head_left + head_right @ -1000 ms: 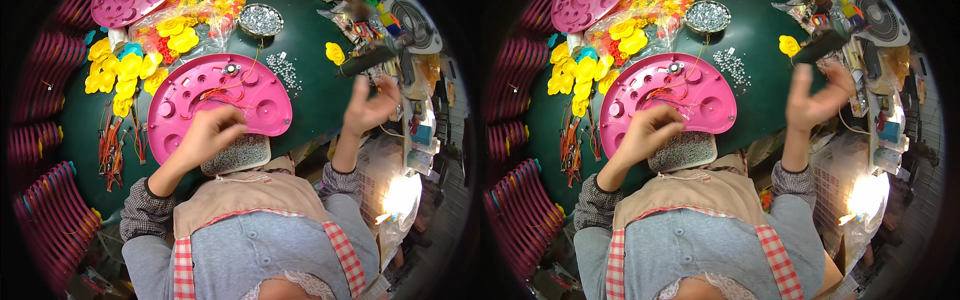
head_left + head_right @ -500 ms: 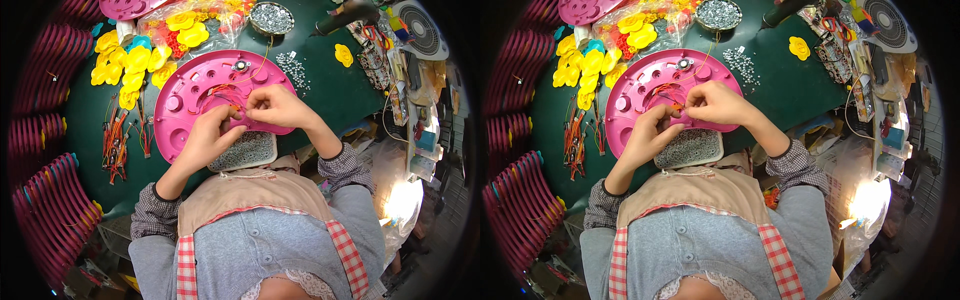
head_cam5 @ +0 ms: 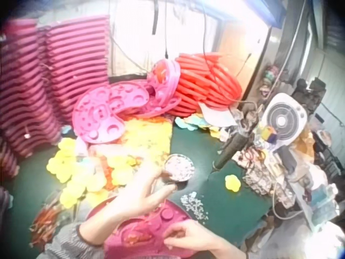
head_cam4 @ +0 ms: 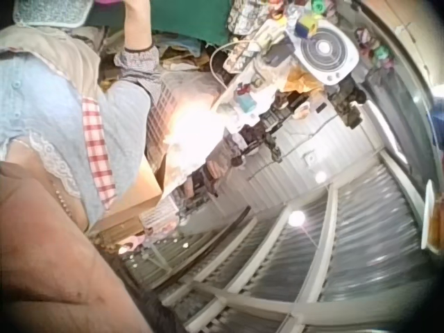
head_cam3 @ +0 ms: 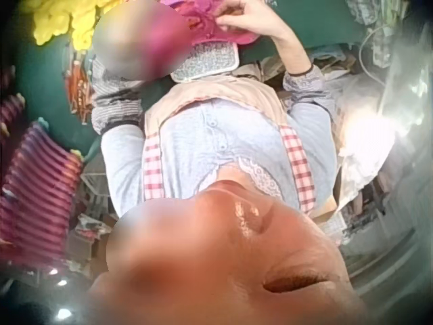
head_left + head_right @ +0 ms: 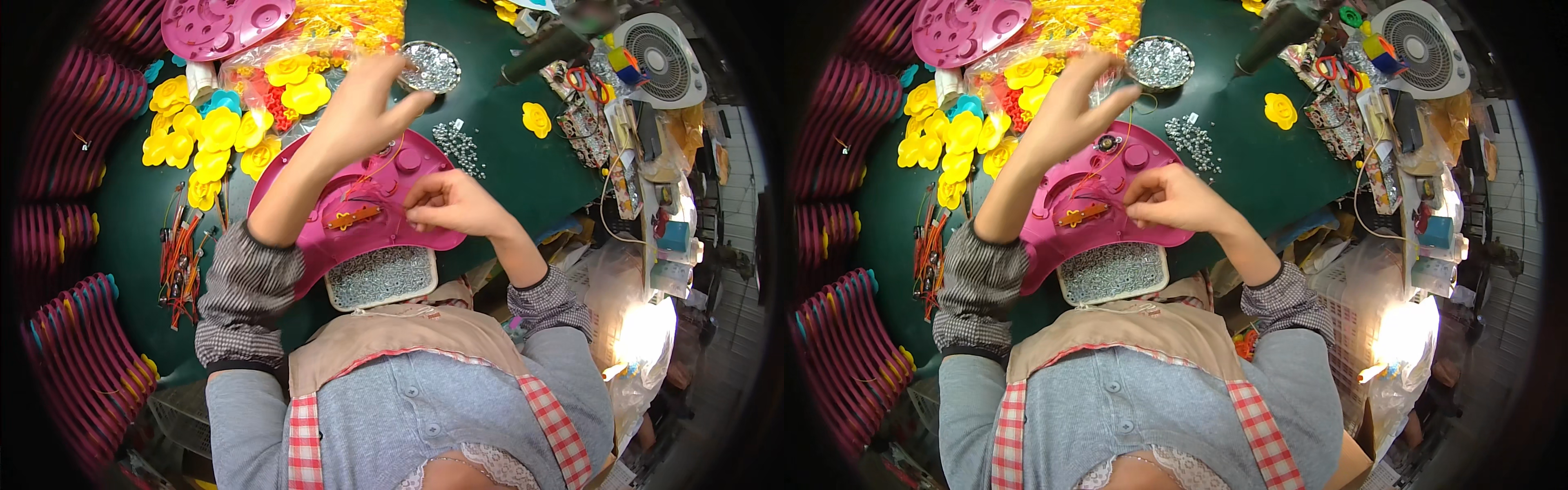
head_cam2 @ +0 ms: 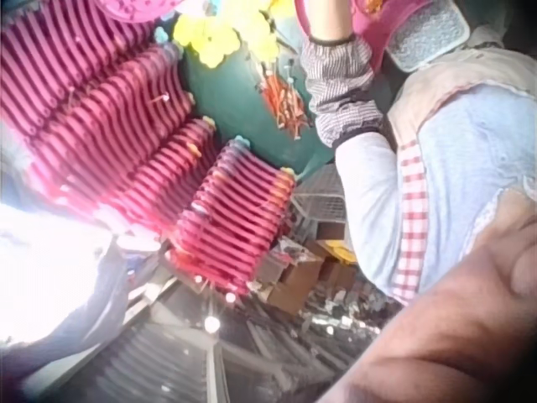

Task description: The person assembles small decorative items by placing plastic flower petals and star-shaped pieces into a pink tray and using a soldering iron to attach components. They repeatedly pick up petals, position them, and apply heat to secure the parts.

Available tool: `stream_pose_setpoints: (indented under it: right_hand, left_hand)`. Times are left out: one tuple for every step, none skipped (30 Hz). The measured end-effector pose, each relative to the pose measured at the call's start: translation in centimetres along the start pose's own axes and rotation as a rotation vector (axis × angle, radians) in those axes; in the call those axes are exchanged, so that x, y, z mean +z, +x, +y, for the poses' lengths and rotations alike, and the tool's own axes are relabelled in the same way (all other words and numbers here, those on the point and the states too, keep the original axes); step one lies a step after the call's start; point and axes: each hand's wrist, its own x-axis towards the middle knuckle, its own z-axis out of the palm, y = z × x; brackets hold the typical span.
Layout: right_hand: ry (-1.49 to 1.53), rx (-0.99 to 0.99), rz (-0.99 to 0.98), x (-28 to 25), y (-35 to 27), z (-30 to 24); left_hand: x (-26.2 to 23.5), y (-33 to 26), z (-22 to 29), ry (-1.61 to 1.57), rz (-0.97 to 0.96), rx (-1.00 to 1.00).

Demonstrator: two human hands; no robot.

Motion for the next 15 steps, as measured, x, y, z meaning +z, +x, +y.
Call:
stream_pose_setpoints:
  right_hand:
    - [0.08, -0.003, -0.007, -0.5, 0.0, 0.0]
    - [0.163, -0.008, -0.023, -0.8, 0.2, 0.0]
    - [0.273, -0.028, -0.061, -0.7, 0.5, 0.1]
    - [0.294, -0.034, -0.086, -0.7, 1.0, -0.1]
    - [0.326, -0.005, -0.121, -0.3, 1.4, 0.1]
    - [0.346, 0.02, -0.155, -0.2, 1.9, 0.0]
    - [0.346, 0.029, -0.161, -0.1, 2.1, -0.2]
    - [0.281, 0.022, -0.18, 0.0, 2.1, -0.8]
    - [0.216, 0.015, -0.199, 0.0, 1.8, -1.5]
    - [0.152, 0.006, -0.217, 0.1, 1.4, -2.3]
    - [0.008, 0.055, -0.24, 0.2, 1.1, -3.5]
    - [-0.276, -0.084, -0.185, 0.1, 1.1, -3.7]
    - [-0.557, -0.228, -0.127, 0.0, 1.2, -3.7]
    - [-0.836, -0.373, -0.059, 0.1, 1.2, -3.8]
    - [-1.098, -0.435, 0.072, 0.1, 1.6, -3.8]
  left_hand:
    - [-1.3, -2.2, 1.0, -0.242, -0.227, -0.176]
    - [-1.9, -4.8, 1.2, -0.221, -0.251, -0.165]
    - [-2.1, -7.2, 1.8, -0.198, -0.249, -0.11]
    - [-2.2, -9.0, 2.2, -0.177, -0.248, -0.054]
    - [-1.7, -10.6, 2.5, -0.176, -0.198, 0.004]
    - [-1.1, -11.8, 2.4, -0.173, -0.139, 0.071]
    - [-0.8, -12.8, 2.2, -0.117, -0.109, 0.091]
    - [-0.7, -13.3, 1.9, -0.09, -0.101, 0.165]
    - [-0.9, -13.8, 1.5, -0.063, -0.094, 0.239]
    - [-1.1, -14.4, 1.2, -0.035, -0.087, 0.314]
    - [-1.4, -14.8, 1.1, -0.006, -0.091, 0.325]
    - [-1.8, -15.1, 0.9, 0.008, -0.035, 0.315]
    - [-2.3, -15.4, 0.7, 0.023, 0.021, 0.305]
    - [-2.9, -15.5, 0.6, 0.033, 0.073, 0.299]
    - [-3.6, -15.9, 0.8, 0.021, 0.115, 0.18]
